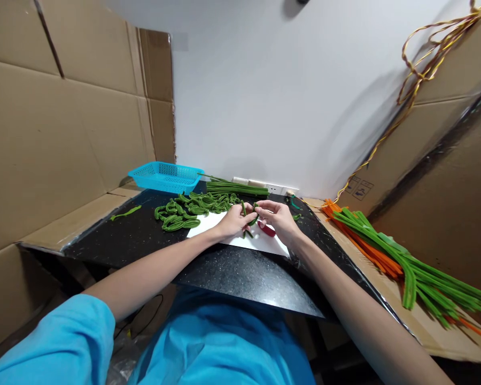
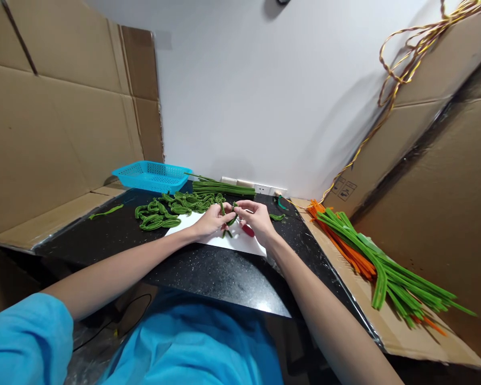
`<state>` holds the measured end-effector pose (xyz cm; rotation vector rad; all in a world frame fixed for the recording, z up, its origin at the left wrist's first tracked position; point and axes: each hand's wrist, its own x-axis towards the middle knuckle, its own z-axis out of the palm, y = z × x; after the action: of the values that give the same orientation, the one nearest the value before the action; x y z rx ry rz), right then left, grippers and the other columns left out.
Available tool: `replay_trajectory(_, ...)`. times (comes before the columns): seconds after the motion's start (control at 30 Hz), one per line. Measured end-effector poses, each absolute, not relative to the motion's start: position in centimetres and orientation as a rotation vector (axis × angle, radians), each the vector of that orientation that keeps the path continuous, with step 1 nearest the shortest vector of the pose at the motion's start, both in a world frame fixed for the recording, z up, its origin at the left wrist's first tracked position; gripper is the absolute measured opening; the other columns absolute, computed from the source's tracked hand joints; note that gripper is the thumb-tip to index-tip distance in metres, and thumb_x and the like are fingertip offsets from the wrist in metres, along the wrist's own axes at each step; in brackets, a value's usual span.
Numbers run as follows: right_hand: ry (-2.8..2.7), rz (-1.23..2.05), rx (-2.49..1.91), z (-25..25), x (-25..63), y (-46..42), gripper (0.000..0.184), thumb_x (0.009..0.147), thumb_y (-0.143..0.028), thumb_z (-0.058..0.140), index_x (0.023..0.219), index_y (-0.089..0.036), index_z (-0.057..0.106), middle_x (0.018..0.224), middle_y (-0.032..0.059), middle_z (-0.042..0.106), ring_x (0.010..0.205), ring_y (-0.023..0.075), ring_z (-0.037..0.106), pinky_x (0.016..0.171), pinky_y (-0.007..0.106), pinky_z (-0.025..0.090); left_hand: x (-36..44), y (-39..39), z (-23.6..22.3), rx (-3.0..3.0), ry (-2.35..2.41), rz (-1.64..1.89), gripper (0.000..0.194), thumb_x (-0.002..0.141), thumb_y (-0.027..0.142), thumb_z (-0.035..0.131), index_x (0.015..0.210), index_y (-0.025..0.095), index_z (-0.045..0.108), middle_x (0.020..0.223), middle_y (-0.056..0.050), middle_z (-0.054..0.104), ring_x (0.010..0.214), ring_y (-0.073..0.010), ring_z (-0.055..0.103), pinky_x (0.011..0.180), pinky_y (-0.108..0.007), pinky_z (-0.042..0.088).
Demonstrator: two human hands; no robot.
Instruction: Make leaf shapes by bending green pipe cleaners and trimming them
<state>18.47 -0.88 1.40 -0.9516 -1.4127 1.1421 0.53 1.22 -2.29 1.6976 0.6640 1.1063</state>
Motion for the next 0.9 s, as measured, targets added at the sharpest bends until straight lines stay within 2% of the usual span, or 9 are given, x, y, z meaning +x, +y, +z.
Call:
replay_trajectory(0.1,-1.401,1.18,-0.946,1.47,18.22,-1.06,0.046,0.065,-0.047,0.093,0.094,-0.017,0.075,0.067,-0.0024,0.065,0.049,0.0097,0.054,0.044,0.023,0.044,0.59,1.24,-2.28,1.691,0.673,1.141,0.023,0.103,0.034,0.066,0.111,0.013,0.068,0.098,-0.004,0.069,0.076,-0.0143,0.067,0.067,-0.029,0.06)
replay_trajectory(0.3,-1.357,1.243,-0.897,1.85,17.98,-1.17,0.046,0.066,-0.051,0.09,0.094,-0.018,0.073,0.075,0.0003,0.066,0.058,0.0123,0.058,0.05,0.025,0.051,0.61,1.72,-2.46,1.654,0.708,1.162,0.026,0.103,0.036,0.065,0.116,0.013,0.067,0.103,-0.006,0.07,0.08,-0.0155,0.069,0.069,-0.031,0.061)
replay_trajectory(0.6,-1.334,1.263,-0.89,1.74,17.92,-1.23,0.042,0.061,-0.036,0.092,0.094,-0.017,0.075,0.076,0.0009,0.069,0.057,0.0103,0.055,0.049,0.023,0.048,0.54,1.59,-2.42,1.633,0.704,1.145,0.024,0.102,0.034,0.067,0.115,0.013,0.068,0.104,-0.006,0.071,0.083,-0.0165,0.069,0.073,-0.033,0.061)
replay_trajectory(0.77,-1.346,1.216,-0.901,1.64,18.02,-1.14,0.039,0.062,-0.036,0.091,0.093,-0.017,0.076,0.077,0.0003,0.069,0.055,0.0093,0.053,0.048,0.023,0.046,0.57,1.72,-2.23,1.594,0.703,1.13,0.022,0.101,0.032,0.068,0.112,0.013,0.068,0.102,-0.005,0.071,0.081,-0.0158,0.069,0.071,-0.031,0.061)
replay_trajectory(0.9,-1.335,1.184,-0.899,1.77,18.12,-1.03,0.038,0.062,-0.037,0.091,0.091,-0.018,0.075,0.076,0.0,0.068,0.055,0.0095,0.052,0.049,0.024,0.048,0.4,1.86,-2.01,1.501,0.736,1.154,0.025,0.102,0.034,0.068,0.117,0.013,0.068,0.108,-0.007,0.071,0.087,-0.0179,0.07,0.076,-0.035,0.062)
